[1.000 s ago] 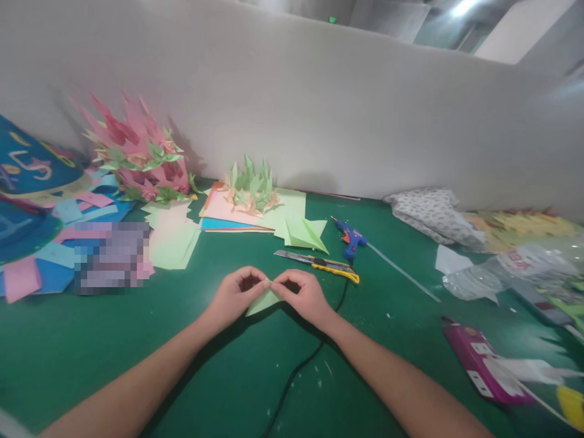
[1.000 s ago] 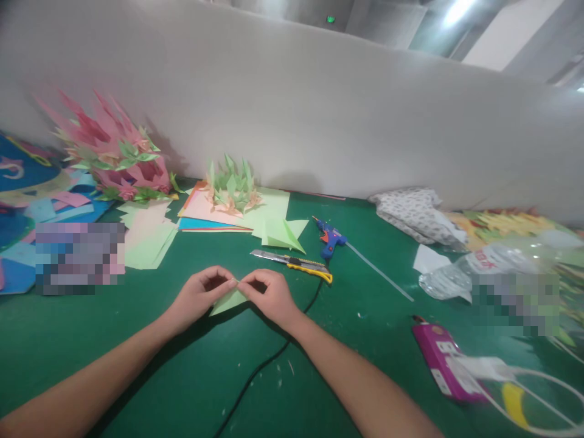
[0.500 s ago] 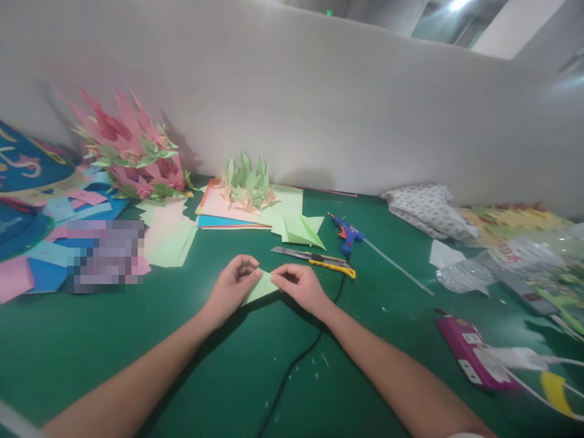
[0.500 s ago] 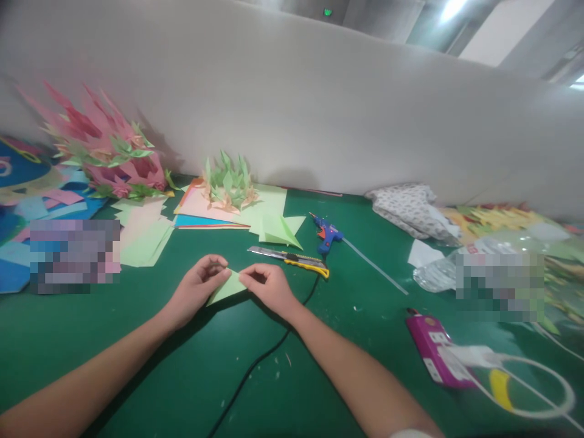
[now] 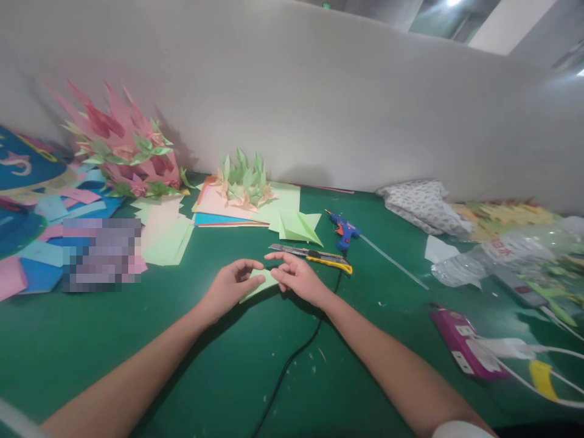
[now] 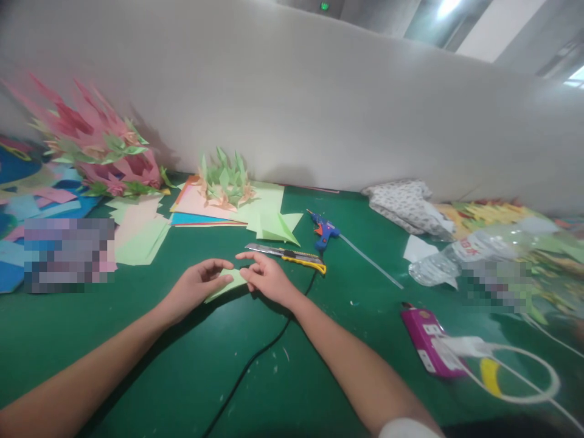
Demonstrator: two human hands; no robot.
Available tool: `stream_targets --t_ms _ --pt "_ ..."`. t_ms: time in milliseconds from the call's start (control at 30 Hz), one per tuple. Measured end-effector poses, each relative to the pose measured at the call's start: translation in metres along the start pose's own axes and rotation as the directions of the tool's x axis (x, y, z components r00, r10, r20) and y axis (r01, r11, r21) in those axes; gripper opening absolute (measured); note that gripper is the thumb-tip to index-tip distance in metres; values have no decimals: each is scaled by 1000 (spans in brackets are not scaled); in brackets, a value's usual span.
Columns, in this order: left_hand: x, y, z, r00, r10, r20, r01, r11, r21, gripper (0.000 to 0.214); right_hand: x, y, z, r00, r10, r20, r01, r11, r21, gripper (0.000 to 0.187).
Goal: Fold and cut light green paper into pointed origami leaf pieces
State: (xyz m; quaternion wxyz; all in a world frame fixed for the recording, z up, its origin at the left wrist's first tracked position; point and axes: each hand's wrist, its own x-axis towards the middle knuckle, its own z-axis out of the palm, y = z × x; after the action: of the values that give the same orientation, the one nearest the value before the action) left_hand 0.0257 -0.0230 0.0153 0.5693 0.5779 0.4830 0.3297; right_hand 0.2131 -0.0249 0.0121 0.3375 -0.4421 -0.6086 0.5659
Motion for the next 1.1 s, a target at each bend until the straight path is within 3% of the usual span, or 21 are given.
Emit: stream_targets --t_ms 233,333,433,567,733,900,967,1100 --pt "-1 1 1 992 -105 74 116 981 -157 42 -1 -2 -3 997 52 61 -57 995 76 24" --pt "-2 3 2 995 -82 56 92 974 -205 38 0 -1 -4 996 49 77 -57 993 102 22" --pt "-3 3 2 996 -64 58 75 973 -216 29 0 -1 -4 995 39 87 -50 990 128 22" --pt "-5 2 3 983 -144 113 166 961 -223 30 0 0 -4 998 38 53 -46 985 166 21" --pt "-6 3 5 991 -120 59 133 943 -306 35 2 2 -3 998 21 -54 -7 969 247 24" --pt "-6 1 8 993 -112 -23 92 903 -420 36 3 3 -3 997 -34 -68 54 947 316 36" --pt "-5 0 9 991 -121 -53 80 869 -488 38 2 2 0 998 -60 3 57 966 254 39" --pt "-5 1 10 995 -87 -50 45 833 -551 41 -4 -1 8 990 -76 118 82 996 -45 37"
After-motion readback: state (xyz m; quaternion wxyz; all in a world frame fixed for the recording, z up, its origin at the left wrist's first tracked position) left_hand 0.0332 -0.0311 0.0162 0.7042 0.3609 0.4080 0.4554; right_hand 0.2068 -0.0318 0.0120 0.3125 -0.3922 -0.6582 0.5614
